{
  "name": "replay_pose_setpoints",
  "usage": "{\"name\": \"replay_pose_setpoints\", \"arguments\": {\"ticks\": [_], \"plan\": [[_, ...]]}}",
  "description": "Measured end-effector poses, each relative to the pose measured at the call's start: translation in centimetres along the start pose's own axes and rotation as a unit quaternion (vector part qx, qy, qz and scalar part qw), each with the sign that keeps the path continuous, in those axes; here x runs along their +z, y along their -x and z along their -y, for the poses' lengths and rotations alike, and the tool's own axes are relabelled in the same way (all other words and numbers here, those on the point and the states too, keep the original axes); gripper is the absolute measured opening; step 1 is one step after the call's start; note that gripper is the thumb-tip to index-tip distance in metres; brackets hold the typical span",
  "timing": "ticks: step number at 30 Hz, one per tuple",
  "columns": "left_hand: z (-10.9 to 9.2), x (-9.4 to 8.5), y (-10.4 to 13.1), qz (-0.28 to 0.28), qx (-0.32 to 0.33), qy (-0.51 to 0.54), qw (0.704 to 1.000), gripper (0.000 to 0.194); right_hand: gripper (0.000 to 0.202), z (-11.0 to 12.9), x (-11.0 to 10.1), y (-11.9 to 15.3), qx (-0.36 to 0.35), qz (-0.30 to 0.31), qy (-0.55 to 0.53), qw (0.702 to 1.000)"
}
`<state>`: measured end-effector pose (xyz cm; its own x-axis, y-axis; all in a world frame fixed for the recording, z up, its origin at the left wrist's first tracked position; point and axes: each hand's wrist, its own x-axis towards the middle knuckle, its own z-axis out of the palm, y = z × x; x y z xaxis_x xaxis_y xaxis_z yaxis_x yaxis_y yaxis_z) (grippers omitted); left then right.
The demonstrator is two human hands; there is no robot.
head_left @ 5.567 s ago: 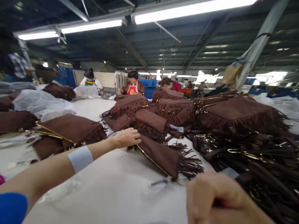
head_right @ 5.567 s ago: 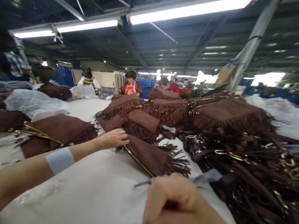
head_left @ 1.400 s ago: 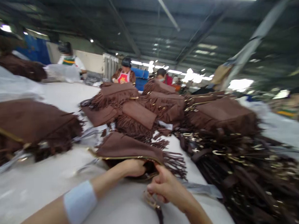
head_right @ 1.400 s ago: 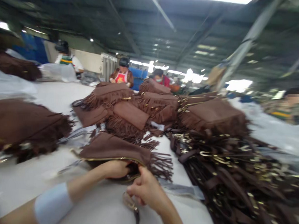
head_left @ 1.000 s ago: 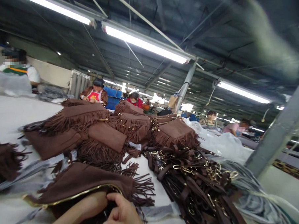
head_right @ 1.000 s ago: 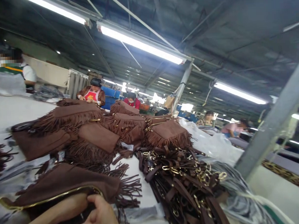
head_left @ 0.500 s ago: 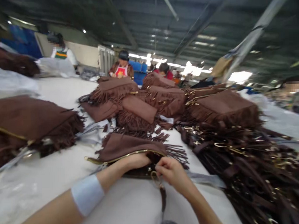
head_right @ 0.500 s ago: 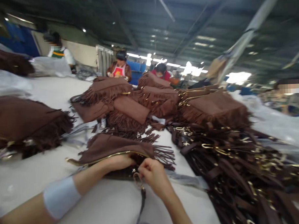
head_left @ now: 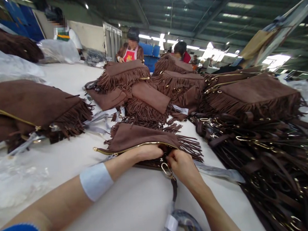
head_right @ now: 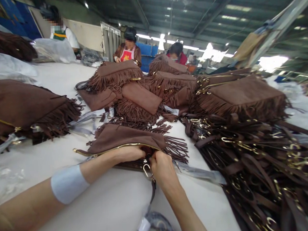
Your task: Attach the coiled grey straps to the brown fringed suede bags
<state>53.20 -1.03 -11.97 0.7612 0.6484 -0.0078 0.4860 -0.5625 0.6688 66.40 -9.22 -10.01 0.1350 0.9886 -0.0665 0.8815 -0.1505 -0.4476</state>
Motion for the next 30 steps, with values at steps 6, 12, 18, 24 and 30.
{"name": "replay_pose_setpoints", "arguments": {"ticks": [6, 12, 18, 24, 30], "plan": [[-0.5, 0.0, 0.2, 0.019, -0.059, 0.117, 0.991, 0.03, 0.021, 0.0, 0.2, -0.2, 0.01, -0.013, -0.022, 1.0], [-0.3, 0.7, 0.1, 0.006, -0.104, 0.266, 0.958, 0.012, 0.018, -0.5, 0.7, -0.4, -0.017, -0.028, -0.076, 0.997], [-0.2, 0.6, 0.2, -0.001, -0.108, 0.309, 0.945, 0.006, 0.014, -1.4, 0.9, -0.3, -0.04, -0.022, -0.118, 0.992], [-1.2, -2.1, 1.4, 0.028, -0.13, 0.366, 0.921, 0.012, 0.012, -1.4, 0.5, 0.2, -0.134, -0.044, -0.295, 0.945], [-3.0, -4.6, 3.0, 0.02, -0.037, 0.157, 0.987, 0.007, 0.027, -0.9, 0.1, 0.3, -0.041, 0.04, -0.562, 0.825]]}}
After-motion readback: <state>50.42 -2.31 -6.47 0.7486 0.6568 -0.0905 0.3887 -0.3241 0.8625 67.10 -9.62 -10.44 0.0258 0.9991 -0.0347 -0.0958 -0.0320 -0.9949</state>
